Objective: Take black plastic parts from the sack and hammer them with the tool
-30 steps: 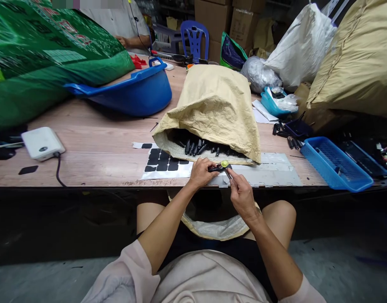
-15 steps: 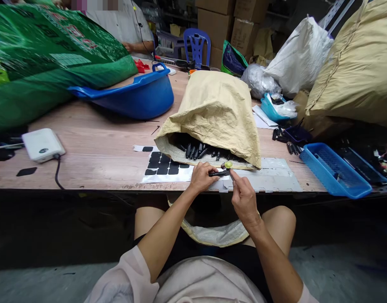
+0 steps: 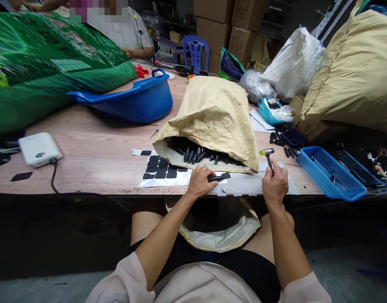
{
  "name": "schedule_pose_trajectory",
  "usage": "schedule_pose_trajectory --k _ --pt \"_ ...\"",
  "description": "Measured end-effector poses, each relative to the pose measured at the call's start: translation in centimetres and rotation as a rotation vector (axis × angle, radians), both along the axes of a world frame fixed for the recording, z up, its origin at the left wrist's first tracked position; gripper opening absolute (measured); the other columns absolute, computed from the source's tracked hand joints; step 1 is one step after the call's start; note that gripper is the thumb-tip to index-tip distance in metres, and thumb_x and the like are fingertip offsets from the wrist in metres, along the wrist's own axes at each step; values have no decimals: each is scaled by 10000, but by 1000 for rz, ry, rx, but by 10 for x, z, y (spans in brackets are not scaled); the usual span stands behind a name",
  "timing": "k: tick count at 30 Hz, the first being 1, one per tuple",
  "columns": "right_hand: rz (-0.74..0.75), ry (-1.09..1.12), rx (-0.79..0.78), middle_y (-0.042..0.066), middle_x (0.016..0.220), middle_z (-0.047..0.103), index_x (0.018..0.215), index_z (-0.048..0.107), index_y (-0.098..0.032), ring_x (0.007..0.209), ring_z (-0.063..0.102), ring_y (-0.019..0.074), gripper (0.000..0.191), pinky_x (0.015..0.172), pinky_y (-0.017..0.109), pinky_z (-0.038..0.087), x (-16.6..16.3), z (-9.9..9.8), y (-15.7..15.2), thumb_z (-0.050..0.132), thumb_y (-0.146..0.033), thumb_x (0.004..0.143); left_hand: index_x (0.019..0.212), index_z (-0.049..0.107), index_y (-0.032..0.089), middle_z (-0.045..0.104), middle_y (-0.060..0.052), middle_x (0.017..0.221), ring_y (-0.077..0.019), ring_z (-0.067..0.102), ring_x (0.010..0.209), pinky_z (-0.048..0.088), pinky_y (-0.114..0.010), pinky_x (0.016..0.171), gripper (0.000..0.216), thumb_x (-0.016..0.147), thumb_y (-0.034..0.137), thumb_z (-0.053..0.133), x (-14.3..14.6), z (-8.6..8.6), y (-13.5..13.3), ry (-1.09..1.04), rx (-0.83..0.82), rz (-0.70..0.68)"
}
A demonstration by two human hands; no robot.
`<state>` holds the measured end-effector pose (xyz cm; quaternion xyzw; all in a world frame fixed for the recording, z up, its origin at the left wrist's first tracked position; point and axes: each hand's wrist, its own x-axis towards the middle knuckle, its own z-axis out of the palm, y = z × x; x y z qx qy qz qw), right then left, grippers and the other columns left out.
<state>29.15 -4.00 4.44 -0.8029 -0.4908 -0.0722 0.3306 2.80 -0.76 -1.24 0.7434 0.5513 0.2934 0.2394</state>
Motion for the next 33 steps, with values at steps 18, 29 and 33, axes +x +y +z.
schedule_pose_trajectory --k 18,29,33 --pt "-110 -181 -361 173 1196 617 1338 703 -193 1088 543 285 420 861 394 370 15 -35 54 383 -256 1074 957 712 199 708 -77 936 -259 593 929 461 -413 851 166 983 351 652 -2 -2 -13 56 278 -103" --pt "-103 -237 -382 177 1204 608 1324 683 -175 1086 536 286 388 831 379 375 14 -37 54 411 -224 1052 1054 707 216 785 -93 994 -263 746 935 533 -361 804 208 1007 378 585 30 -73 -108 411 -288 -404" --pt "-96 -230 -379 178 1201 606 1326 682 -173 1085 537 285 387 835 378 374 14 -35 53 416 -234 1053 1218 701 240 798 -126 1054 -304 765 999 560 -398 849 280 1008 381 580 31 -72 -102 425 -415 -303"
